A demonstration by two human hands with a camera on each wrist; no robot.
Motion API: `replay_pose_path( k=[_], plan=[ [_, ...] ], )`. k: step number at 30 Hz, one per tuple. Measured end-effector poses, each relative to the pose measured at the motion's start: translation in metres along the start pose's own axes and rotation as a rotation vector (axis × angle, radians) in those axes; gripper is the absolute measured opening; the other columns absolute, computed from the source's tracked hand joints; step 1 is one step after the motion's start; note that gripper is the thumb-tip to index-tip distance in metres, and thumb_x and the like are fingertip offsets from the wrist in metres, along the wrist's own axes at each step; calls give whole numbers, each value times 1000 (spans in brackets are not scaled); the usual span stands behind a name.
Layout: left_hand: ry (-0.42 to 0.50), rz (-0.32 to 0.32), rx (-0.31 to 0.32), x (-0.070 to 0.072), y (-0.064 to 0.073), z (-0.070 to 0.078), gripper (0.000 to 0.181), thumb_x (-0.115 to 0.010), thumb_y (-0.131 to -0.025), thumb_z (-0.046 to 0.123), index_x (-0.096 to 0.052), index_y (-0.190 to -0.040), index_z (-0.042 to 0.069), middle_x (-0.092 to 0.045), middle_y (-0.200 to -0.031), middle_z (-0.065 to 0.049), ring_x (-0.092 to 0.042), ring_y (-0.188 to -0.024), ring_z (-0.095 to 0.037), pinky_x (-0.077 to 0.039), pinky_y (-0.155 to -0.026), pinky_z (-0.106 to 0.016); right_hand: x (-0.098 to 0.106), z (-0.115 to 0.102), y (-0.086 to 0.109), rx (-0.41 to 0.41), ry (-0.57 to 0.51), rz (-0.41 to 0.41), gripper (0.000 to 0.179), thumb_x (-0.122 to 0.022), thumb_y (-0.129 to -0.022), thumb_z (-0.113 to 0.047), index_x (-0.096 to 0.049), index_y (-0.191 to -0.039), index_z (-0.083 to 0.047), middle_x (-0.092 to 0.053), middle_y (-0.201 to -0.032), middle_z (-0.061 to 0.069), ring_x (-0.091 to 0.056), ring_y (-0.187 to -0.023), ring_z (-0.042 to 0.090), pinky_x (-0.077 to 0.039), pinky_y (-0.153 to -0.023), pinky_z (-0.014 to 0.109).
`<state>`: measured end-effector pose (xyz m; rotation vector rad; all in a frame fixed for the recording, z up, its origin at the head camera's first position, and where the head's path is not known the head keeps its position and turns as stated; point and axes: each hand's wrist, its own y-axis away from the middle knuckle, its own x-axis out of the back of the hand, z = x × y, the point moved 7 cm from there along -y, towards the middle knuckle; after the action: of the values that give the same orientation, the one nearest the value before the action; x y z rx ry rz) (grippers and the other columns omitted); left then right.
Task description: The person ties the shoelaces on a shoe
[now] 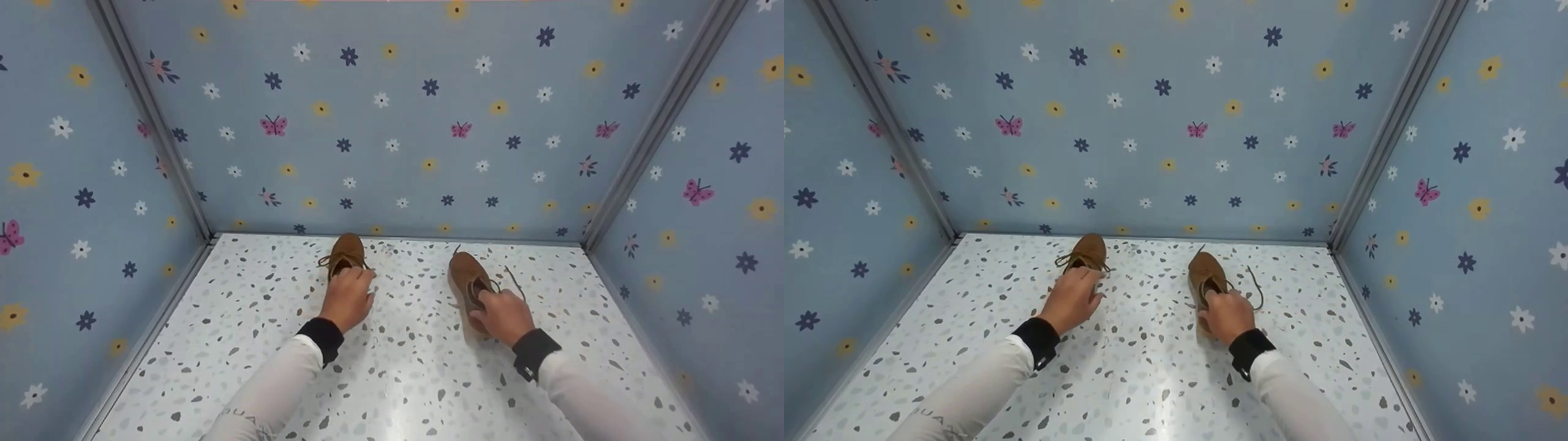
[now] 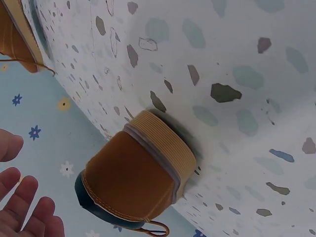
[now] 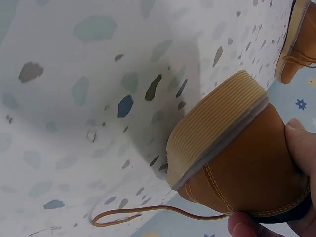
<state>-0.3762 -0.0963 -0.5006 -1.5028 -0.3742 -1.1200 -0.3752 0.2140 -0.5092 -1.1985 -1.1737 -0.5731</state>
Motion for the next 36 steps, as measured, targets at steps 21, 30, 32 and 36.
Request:
replay_pose_path(
  k=[21, 30, 32, 36],
  plan=[
    [209, -284, 89, -55, -21, 58, 45, -67, -101, 16, -60, -146, 18, -62, -137, -11, -72, -101, -28, -61, -85, -43, 2, -89, 12, 262, 14, 55, 31, -90, -79, -38, -70, -86, -15, -75, -75, 1, -59, -65, 18, -51, -56, 32],
    [174, -163, 120, -47, -23, 50, 14, -70, -98, 14, -71, -111, 7, -67, -113, -11, -73, -87, -27, -62, -75, -41, 2, -98, 13, 287, -1, 52, 30, -90, -79, -37, -70, -86, -15, -76, -77, 0, -58, -64, 17, -49, -55, 30],
    [191, -155, 118, -43, -23, 46, 10, -70, -98, 13, -69, -106, 7, -67, -107, -11, -71, -85, -27, -61, -74, -42, 1, -97, 14, 275, -4, 41, 31, -90, -78, -37, -70, -86, -15, -76, -76, 0, -58, -64, 17, -49, -55, 29],
    [231, -139, 127, -37, -23, 37, 3, -70, -99, 12, -71, -96, 10, -64, -97, -8, -68, -83, -23, -59, -73, -38, -2, -96, 17, 261, -10, 17, 31, -91, -78, -37, -71, -85, -14, -75, -75, 0, -57, -63, 17, -48, -55, 29]
  ],
)
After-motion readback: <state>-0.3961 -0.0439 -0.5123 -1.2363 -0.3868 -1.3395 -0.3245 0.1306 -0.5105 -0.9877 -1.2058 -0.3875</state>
